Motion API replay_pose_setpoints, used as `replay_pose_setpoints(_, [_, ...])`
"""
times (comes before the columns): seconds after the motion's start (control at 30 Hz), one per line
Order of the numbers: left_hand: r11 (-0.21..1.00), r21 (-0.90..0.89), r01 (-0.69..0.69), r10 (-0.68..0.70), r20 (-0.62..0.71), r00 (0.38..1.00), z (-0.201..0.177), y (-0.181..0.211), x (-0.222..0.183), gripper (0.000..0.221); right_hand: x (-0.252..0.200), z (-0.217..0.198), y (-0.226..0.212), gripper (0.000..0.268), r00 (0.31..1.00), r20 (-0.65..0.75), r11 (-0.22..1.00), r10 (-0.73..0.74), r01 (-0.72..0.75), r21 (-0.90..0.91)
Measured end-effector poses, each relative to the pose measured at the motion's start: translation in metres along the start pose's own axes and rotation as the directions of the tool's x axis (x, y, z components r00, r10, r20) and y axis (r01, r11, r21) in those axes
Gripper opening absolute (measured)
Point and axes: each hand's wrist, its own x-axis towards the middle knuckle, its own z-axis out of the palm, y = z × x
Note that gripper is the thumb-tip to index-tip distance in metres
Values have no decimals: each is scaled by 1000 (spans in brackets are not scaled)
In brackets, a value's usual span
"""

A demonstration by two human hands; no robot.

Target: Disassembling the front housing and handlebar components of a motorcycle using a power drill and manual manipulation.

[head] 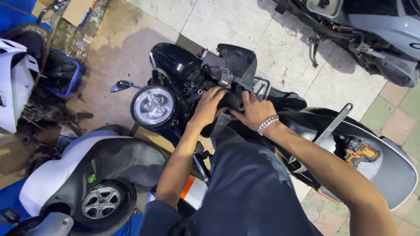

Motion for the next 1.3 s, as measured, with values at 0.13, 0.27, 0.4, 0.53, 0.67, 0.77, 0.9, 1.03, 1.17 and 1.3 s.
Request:
replay_pose_setpoints(0.13, [993,102,-66,64,22,998,24,-13,7,78,1,29,19,56,968,-164,965,-192,156,-209])
replay_pose_setpoints(0.27, [991,92,-95,89,64,994,27,-17,15,85,5,10,13,58,993,-103,995,-65,57,-83])
replay_pose_setpoints(0.4, [988,25,-153,154,-45,987,33,-12,19,63,-12,-24,8,65,998,-55,999,12,-10,44])
replay_pose_setpoints(0.53, [979,-202,-43,63,96,993,-7,8,19,73,0,39,31,54,937,-258,968,-237,205,-145])
replay_pose_setpoints(0.67, [992,31,-124,119,119,986,9,-6,22,78,8,46,23,52,908,-321,955,-268,205,-216])
replay_pose_setpoints(0.77, [976,126,-180,178,24,984,67,-48,16,62,6,17,6,70,992,-125,998,-14,5,-68])
replay_pose_setpoints(0.9, [990,-20,-141,141,-20,990,34,-5,19,54,5,32,17,83,994,-69,989,-88,79,-127])
replay_pose_setpoints(1.03, [997,-52,-52,59,149,987,16,0,25,71,9,30,13,59,957,-184,943,-223,163,-291])
replay_pose_setpoints(1.17, [974,133,-182,179,34,983,41,-25,21,75,15,0,0,71,986,110,992,125,-125,-7])
replay_pose_setpoints(1.3, [958,98,-271,277,-55,959,29,-15,24,57,-6,-23,-5,71,993,62,995,100,-101,11])
